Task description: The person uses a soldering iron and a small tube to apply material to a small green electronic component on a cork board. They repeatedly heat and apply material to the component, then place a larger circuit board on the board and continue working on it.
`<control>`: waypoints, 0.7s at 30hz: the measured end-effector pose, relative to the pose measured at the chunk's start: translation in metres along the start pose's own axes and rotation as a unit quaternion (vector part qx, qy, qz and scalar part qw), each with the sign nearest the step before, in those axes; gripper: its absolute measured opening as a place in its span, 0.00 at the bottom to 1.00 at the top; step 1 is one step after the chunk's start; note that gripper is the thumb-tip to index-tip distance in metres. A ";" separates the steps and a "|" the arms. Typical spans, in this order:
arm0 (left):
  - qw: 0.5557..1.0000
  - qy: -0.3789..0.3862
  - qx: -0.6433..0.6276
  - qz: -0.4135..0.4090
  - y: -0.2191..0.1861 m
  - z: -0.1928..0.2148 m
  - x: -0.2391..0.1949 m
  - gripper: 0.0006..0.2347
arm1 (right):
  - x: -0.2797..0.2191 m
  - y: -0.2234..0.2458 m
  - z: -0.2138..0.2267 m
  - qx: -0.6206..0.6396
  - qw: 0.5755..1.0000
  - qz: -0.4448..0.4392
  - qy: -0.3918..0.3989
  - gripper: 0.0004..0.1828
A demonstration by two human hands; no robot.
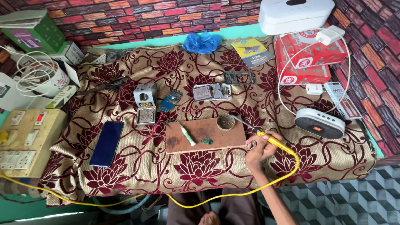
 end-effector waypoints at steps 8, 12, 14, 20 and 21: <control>0.969 -0.225 0.048 -0.094 -0.057 0.045 -0.032 0.41 | -0.004 -0.019 0.005 0.028 0.999 0.009 -0.033 0.16; 0.924 -0.370 0.041 -0.091 -0.059 0.083 -0.085 0.43 | -0.015 -0.023 0.001 0.030 0.998 0.037 -0.045 0.17; 0.924 -0.374 -0.006 -0.075 -0.027 0.123 -0.095 0.38 | -0.008 -0.022 -0.001 0.015 0.998 0.048 -0.036 0.18; 0.910 -0.385 0.143 -0.048 0.053 0.195 -0.084 0.25 | -0.007 -0.012 0.001 -0.049 0.997 0.067 -0.009 0.19; 0.909 -0.377 0.163 -0.077 0.058 0.199 -0.074 0.26 | -0.005 -0.011 0.000 -0.045 0.997 0.068 -0.008 0.19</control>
Point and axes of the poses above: each hand's wrist, its own x-axis towards the middle knuckle, its own z-axis out of the back of the hand, y = z × x, the point moved 2 cm from there along x, towards the middle knuckle, and after that the axes turned 10 degrees about -x, right-handed, at the moved point
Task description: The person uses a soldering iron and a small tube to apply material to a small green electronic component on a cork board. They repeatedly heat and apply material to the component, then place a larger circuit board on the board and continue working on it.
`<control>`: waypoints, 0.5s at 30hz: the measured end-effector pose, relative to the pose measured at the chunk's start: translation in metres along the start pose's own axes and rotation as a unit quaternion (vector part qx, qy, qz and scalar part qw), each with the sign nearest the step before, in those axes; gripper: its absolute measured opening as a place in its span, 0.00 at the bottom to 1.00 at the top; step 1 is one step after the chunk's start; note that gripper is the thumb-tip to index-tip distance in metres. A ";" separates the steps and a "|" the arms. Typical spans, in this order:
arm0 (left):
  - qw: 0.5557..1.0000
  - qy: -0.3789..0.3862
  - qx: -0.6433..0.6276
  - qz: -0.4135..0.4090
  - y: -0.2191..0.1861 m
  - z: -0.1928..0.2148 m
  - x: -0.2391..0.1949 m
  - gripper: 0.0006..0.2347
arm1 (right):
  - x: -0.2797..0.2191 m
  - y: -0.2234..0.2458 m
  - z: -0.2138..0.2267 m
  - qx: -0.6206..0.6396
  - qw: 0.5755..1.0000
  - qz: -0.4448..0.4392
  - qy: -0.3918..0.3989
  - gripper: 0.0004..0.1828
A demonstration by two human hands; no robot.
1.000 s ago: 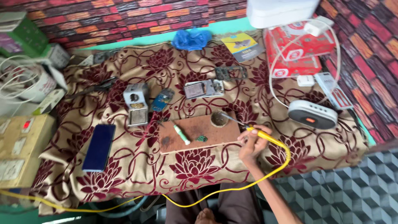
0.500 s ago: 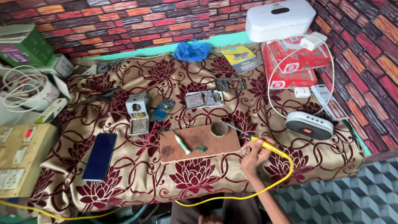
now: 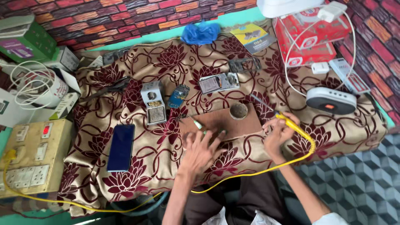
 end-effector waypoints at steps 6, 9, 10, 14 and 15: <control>0.996 -0.003 0.084 -0.041 0.011 -0.026 0.009 0.26 | -0.004 0.003 -0.005 -0.017 1.000 -0.003 -0.009 0.19; 0.996 -0.054 0.060 -0.041 0.016 -0.023 0.008 0.30 | 0.000 -0.003 -0.001 -0.020 0.999 0.025 -0.005 0.20; 0.996 -0.062 0.054 -0.040 0.019 -0.019 0.001 0.31 | -0.006 -0.003 -0.001 -0.021 0.999 0.029 -0.005 0.21; 0.999 0.003 0.032 0.042 0.040 0.001 -0.010 0.33 | -0.004 0.001 -0.005 -0.019 0.999 0.047 0.017 0.21; 0.998 -0.021 0.047 0.041 0.043 0.007 -0.010 0.31 | 0.000 0.005 -0.008 -0.011 0.998 0.063 0.023 0.21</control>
Point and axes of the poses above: each hand's wrist, its own x-axis towards the middle knuckle, its own z-axis out of the back of the hand, y = z × x, the point moved 2 cm from there along x, towards the middle knuckle, and after that the axes turned 10 degrees about -x, right-handed, at the moved point
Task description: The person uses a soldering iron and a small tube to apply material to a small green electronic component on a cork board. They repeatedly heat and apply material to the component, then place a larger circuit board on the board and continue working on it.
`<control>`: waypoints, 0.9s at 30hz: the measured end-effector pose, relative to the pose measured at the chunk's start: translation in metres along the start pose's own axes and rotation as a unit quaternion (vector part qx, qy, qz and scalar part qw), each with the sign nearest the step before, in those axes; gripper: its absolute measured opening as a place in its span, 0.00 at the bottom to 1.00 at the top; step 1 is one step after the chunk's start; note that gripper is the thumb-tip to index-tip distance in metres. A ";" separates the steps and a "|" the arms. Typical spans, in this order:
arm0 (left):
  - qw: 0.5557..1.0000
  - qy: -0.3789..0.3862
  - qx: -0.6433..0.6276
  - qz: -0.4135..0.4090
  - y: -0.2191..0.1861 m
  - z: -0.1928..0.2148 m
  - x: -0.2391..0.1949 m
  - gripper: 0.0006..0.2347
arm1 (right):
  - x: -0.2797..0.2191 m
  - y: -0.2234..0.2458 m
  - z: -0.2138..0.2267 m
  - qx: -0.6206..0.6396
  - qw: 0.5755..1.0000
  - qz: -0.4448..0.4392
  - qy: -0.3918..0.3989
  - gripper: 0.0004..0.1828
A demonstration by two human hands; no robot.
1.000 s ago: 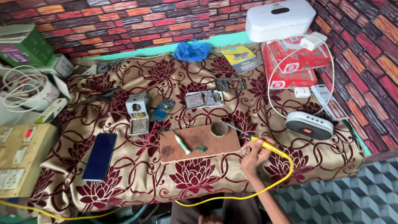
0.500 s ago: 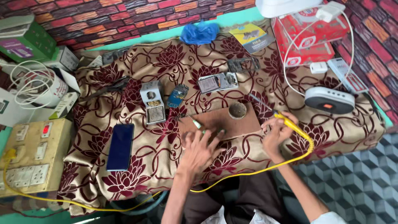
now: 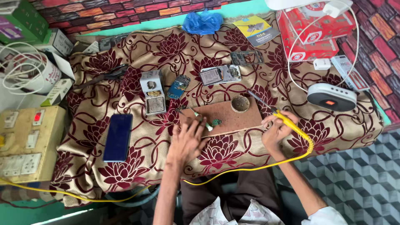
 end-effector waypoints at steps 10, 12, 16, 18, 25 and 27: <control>0.996 -0.049 -0.072 0.003 0.007 -0.017 -0.023 0.12 | -0.017 0.036 -0.013 0.049 0.995 0.025 0.082 0.18; 0.997 -0.045 -0.053 -0.015 0.005 -0.019 -0.028 0.11 | -0.032 0.035 -0.021 0.050 0.993 -0.055 0.090 0.19; 0.992 -0.094 0.010 -0.087 0.006 -0.023 -0.028 0.11 | -0.035 0.027 -0.034 0.064 0.994 -0.041 0.079 0.18; 0.988 -0.109 -0.007 -0.113 0.008 -0.029 -0.038 0.14 | -0.040 0.023 -0.032 0.096 0.988 -0.104 0.065 0.18; 0.954 -0.281 -0.074 -0.074 0.018 -0.042 -0.043 0.14 | -0.043 0.026 -0.031 0.058 0.992 -0.045 0.104 0.20; 0.878 -0.376 -0.297 -0.021 0.015 -0.052 -0.029 0.10 | -0.048 0.031 -0.031 0.054 0.990 -0.003 0.129 0.19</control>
Point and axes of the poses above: each hand's wrist, its own x-axis towards the middle knuckle, its own z-axis out of the back of the hand, y = z × x, the point moved 2 cm from there along x, towards the middle knuckle, and after that the axes turned 10 degrees about -x, right-handed, at the moved point
